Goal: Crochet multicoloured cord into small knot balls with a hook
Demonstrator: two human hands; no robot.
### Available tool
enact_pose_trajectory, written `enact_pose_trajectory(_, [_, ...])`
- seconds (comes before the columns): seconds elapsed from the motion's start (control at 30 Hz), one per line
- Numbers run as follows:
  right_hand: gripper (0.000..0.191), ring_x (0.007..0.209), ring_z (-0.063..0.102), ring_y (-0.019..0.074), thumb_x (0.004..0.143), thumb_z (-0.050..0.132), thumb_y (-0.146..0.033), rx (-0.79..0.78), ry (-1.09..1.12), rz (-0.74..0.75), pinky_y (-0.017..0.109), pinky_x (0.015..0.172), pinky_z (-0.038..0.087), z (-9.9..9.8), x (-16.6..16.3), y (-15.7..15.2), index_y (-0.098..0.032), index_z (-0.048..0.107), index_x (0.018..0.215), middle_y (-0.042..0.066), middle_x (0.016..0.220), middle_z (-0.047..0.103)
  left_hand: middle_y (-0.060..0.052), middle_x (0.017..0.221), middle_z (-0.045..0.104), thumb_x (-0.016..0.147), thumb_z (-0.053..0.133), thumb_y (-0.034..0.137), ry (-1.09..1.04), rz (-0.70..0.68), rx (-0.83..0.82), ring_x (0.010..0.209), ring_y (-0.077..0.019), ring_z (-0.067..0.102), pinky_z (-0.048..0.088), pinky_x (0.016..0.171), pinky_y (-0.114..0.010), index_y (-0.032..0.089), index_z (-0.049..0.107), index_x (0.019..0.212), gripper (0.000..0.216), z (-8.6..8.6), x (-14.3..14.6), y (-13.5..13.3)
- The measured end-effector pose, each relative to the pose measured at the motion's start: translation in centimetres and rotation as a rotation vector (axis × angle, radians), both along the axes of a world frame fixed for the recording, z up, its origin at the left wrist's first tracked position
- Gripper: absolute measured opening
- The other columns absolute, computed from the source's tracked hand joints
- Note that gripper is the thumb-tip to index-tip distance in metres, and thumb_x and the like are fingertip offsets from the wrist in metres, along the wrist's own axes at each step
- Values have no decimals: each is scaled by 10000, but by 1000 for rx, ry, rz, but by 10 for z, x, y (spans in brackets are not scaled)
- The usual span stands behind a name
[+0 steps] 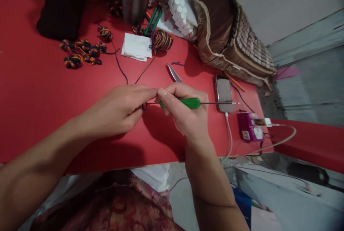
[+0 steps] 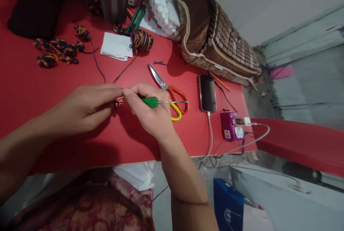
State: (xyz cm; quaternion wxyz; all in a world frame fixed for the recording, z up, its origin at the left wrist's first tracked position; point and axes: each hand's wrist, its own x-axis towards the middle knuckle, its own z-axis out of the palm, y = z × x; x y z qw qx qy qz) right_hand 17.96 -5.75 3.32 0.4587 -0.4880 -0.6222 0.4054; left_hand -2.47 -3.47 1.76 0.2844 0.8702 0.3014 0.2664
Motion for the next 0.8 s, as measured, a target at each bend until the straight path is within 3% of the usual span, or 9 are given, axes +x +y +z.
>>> enact_pose_trajectory(0.1, [304, 503, 473, 79, 972, 786, -296, -66, 40, -28, 241, 533, 423, -1, 0, 2, -200, 724, 690, -59, 544, 577, -102, 1072, 797, 955, 482, 53, 19, 5, 11, 925, -253, 713, 506, 789, -341, 201, 736, 1191, 377, -3, 0, 0])
enact_pose_trajectory(0.2, [290, 469, 434, 69, 948, 800, -319, -160, 152, -43, 231, 483, 363, -2, 3, 5, -197, 742, 692, -66, 513, 536, -97, 1095, 809, 951, 503, 51, -95, 9, -20, 925, -230, 730, 540, 835, -322, 183, 750, 1300, 447, -4, 0, 0])
enact_pose_trajectory(0.37, [280, 412, 362, 52, 883, 822, -349, -318, 293, -57, 220, 417, 229, 1, 6, 8, -192, 732, 670, -73, 480, 486, -21, 919, 769, 949, 566, 58, -259, -26, -214, 770, -157, 723, 573, 794, -261, 215, 769, 1440, 554, -2, -2, 0])
enact_pose_trajectory(0.6, [271, 395, 287, 38, 864, 841, -360, -369, 388, -46, 214, 403, 137, 4, 5, 8, -192, 737, 679, -74, 458, 471, -2, 848, 687, 949, 611, 51, -420, -8, -439, 665, -136, 688, 585, 631, -242, 248, 795, 1448, 567, 0, -2, -5])
enact_pose_trajectory(0.8, [312, 404, 298, 42, 893, 843, -404, -346, 349, -74, 204, 396, 154, 3, 4, 8, -198, 721, 693, -76, 463, 471, -2, 826, 700, 928, 629, 30, -444, 42, -453, 682, -126, 679, 566, 645, -233, 207, 785, 1473, 594, 0, 2, -5])
